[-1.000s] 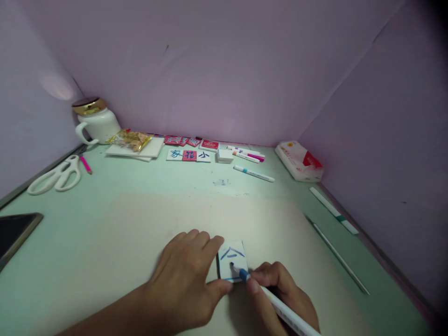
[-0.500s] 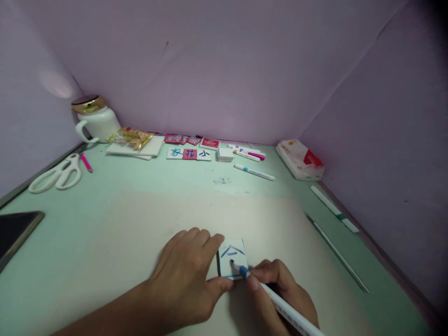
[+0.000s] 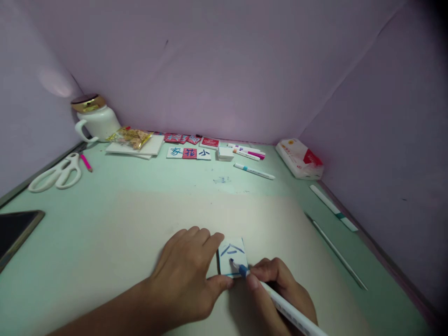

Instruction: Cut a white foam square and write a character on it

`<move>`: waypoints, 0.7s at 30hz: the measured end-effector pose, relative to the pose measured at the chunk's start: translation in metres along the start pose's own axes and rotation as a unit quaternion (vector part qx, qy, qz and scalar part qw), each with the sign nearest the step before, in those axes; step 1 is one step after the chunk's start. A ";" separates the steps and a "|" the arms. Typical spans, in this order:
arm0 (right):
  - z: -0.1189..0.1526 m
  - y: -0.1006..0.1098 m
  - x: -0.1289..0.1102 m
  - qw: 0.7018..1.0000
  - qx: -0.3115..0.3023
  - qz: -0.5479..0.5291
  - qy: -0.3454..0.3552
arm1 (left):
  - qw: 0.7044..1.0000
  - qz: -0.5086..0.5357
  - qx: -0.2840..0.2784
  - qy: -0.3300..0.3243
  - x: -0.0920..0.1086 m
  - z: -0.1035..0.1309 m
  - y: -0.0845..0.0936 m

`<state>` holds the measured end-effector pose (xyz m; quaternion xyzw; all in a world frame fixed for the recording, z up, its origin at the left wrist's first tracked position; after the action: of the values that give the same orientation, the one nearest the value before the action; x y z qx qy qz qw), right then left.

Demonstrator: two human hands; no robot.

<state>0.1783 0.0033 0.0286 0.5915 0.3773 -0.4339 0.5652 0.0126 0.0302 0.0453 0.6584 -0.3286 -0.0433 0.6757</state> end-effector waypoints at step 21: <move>0.002 0.000 0.002 0.999 0.009 0.018 -0.033 | 1.000 -0.004 -0.001 -0.004 -0.001 -0.001 0.001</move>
<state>0.1792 0.0011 0.0267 0.5889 0.3435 -0.4463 0.5797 0.0122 0.0315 0.0461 0.6588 -0.3283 -0.0494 0.6751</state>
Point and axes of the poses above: each hand's wrist, its own z-axis away from the middle knuckle, its own y-axis out of the back of the hand, x = y × z, the point moved 3 cm from there along -z, towards the middle knuckle, and after that the axes turned 9 degrees about -y, right-handed, at the moved point
